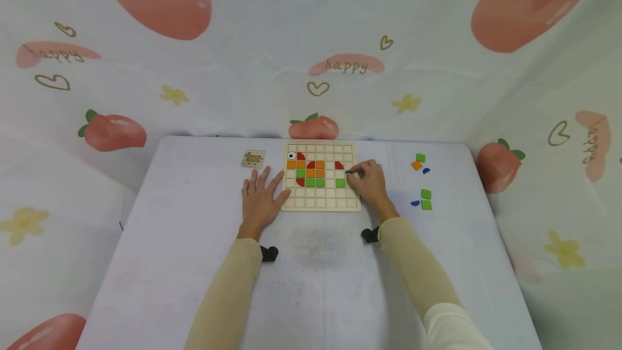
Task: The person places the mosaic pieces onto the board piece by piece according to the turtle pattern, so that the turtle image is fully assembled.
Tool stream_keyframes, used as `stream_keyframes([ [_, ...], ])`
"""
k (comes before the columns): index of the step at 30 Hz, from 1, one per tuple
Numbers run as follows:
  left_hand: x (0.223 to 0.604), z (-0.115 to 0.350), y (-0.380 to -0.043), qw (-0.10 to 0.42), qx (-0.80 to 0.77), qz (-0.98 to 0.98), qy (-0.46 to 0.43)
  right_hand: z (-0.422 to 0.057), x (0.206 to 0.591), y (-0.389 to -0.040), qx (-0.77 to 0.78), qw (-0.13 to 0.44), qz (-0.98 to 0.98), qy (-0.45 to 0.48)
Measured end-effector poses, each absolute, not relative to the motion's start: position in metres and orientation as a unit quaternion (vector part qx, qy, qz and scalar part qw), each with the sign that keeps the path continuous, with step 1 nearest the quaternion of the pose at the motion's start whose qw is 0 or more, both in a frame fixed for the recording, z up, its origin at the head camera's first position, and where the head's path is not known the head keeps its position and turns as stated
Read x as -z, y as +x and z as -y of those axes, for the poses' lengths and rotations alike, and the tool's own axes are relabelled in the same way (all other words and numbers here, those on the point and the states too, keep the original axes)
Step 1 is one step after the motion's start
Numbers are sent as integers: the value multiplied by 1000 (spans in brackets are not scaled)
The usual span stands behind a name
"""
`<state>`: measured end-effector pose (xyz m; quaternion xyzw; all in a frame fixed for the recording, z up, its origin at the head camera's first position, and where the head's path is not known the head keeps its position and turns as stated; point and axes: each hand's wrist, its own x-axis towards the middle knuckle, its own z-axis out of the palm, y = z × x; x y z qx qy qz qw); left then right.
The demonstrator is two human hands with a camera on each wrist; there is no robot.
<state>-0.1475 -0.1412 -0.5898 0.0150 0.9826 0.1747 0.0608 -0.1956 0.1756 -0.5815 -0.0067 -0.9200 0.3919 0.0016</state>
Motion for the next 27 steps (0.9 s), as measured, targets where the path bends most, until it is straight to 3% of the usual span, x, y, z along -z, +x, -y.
stream_keyframes([
  [18, 594, 141, -150, 56, -176, -983, 19, -182, 572, -195, -396, -36, 917, -9],
  [27, 595, 142, -148, 56, -168, -984, 16, -189, 554, -186, -135, 18, 989, 56],
])
